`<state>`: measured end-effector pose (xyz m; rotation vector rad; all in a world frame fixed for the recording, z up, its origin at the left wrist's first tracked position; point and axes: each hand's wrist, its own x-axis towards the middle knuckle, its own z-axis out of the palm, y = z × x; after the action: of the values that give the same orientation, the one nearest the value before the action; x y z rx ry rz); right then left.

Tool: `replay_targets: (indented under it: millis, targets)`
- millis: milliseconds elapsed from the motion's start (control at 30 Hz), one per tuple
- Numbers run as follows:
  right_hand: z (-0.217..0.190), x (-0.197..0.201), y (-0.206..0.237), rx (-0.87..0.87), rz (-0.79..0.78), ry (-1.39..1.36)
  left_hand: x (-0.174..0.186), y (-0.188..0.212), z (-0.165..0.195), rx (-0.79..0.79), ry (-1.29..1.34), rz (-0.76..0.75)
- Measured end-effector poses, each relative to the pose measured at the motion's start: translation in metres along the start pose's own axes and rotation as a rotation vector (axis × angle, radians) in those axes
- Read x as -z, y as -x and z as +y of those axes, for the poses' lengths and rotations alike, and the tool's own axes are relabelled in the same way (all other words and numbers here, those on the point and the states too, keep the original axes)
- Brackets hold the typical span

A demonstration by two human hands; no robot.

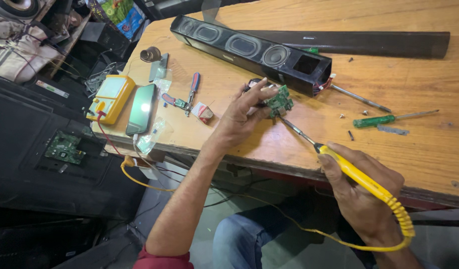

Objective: The person sits at a workbench and solders components on a green circuit board removed from a soundbar, holding the board with one hand and a soldering iron with the other. They reposition the board, touch the iron to different points, and use a multimeter and a smartphone placed on the bench during the work.

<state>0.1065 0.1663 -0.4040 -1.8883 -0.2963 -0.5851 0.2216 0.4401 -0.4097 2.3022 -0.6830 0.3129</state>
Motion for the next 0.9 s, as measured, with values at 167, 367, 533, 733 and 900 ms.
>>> replay_targets:
  millis: [167, 367, 533, 733, 900]
  targets:
    - [0.012, 0.002, 0.012, -0.118, 0.087, -0.080, 0.002, 0.002, 0.006, -0.027, -0.035, -0.009]
    - [0.056, 0.015, 0.023, 0.025, 0.141, -0.306, 0.006, -0.001, 0.009, -0.052, -0.001, 0.011]
    - [0.108, 0.026, 0.039, 0.107, 0.304, -0.337, 0.007, -0.002, 0.007, -0.120, -0.025, 0.099]
    - [0.113, 0.025, 0.026, 0.216, 0.472, -0.159, 0.003, -0.004, 0.003, -0.150, 0.045, 0.166]
    - [0.048, -0.008, -0.010, 0.384, 0.408, 0.058, 0.002, -0.003, 0.008, -0.159, 0.131, 0.172]
